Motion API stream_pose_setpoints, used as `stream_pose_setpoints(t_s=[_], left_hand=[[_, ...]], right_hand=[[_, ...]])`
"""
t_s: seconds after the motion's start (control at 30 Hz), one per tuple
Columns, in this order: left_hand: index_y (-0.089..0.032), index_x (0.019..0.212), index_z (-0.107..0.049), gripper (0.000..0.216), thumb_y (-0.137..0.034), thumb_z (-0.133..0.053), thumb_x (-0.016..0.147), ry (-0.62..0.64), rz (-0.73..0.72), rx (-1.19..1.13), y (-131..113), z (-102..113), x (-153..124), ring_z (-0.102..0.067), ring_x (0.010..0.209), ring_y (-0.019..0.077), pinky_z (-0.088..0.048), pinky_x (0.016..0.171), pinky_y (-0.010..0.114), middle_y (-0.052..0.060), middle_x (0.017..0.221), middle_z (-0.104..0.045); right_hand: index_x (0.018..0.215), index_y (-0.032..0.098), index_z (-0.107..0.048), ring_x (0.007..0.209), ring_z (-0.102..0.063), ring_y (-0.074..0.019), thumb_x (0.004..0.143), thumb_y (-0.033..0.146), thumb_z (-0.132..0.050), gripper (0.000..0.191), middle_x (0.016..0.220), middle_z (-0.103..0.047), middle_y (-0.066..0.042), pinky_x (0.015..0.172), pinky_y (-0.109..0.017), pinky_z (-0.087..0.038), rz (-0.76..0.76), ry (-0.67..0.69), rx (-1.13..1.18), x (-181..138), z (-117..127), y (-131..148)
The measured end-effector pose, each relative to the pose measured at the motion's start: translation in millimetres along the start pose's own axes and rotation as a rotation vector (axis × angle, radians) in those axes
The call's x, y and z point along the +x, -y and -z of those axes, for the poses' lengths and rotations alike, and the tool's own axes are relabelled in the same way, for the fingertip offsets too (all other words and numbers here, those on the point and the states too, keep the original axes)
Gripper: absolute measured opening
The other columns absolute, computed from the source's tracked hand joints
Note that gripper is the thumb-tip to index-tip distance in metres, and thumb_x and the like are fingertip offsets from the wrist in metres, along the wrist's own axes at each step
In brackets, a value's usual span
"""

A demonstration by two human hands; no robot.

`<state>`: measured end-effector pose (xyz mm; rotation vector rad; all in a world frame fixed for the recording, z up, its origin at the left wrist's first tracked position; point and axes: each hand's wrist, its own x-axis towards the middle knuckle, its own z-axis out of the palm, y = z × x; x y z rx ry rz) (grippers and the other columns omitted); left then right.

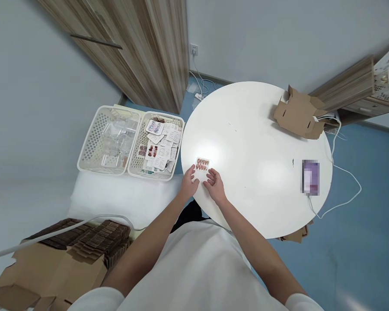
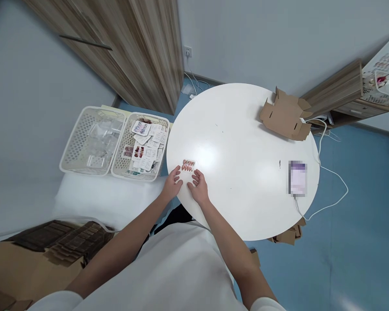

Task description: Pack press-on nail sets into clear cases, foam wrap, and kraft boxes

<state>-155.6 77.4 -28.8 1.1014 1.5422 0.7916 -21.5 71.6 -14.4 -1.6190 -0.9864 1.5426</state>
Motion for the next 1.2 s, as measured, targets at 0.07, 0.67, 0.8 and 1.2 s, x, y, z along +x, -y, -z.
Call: stream_pose_setpoints(t_s=[0.07,0.67,0.8,1.2], left_hand=[[-0.022,0.132,-0.031,0.064,-0.009,-0.045,0.071,-0.014,-0.005,-0.008,0.2,-0.1,-3.5,-0.042,0.117,0.0192,-0.037,0.096,0.037,0.008,0.134,-0.037],[-0.018,0.121,-0.045,0.048,-0.030,-0.055,0.076,-0.162,0.164,-0.055,-2.8,-10.7,-109.8,-0.060,0.093,0.0197,-0.047,0.081,0.036,0.011,0.105,-0.062],[-0.020,0.113,-0.052,0.041,-0.031,-0.056,0.074,-0.187,0.140,-0.038,-8.1,-22.6,-137.9,-0.061,0.090,0.0188,-0.048,0.080,0.036,0.011,0.114,-0.058],[-0.018,0.110,-0.054,0.040,-0.033,-0.056,0.072,-0.383,0.213,-0.018,3.3,-13.9,-220.4,-0.061,0.090,0.0216,-0.049,0.077,0.037,0.013,0.111,-0.059]], right_hand=[[0.123,0.028,-0.034,0.116,-0.045,-0.0186,0.067,0.021,-0.059,0.062,0.133,-0.037,-0.008,0.095,-0.039,-0.039,0.013,0.010,0.006,-3.1,1.8,-2.0],[0.119,0.025,-0.039,0.073,-0.061,-0.0132,0.073,0.028,-0.050,0.048,0.113,-0.053,-0.007,0.075,-0.035,-0.049,-0.006,0.154,-0.162,-74.1,69.5,-15.2],[0.115,0.023,-0.043,0.067,-0.059,-0.0127,0.073,0.028,-0.050,0.043,0.100,-0.056,-0.005,0.071,-0.034,-0.050,0.044,0.201,-0.128,-89.3,85.0,-20.9],[0.094,0.021,-0.052,0.061,-0.055,-0.0136,0.073,0.031,-0.050,0.024,0.080,-0.057,-0.003,0.065,-0.034,-0.050,0.095,0.572,-0.206,-102.0,62.9,-20.1]])
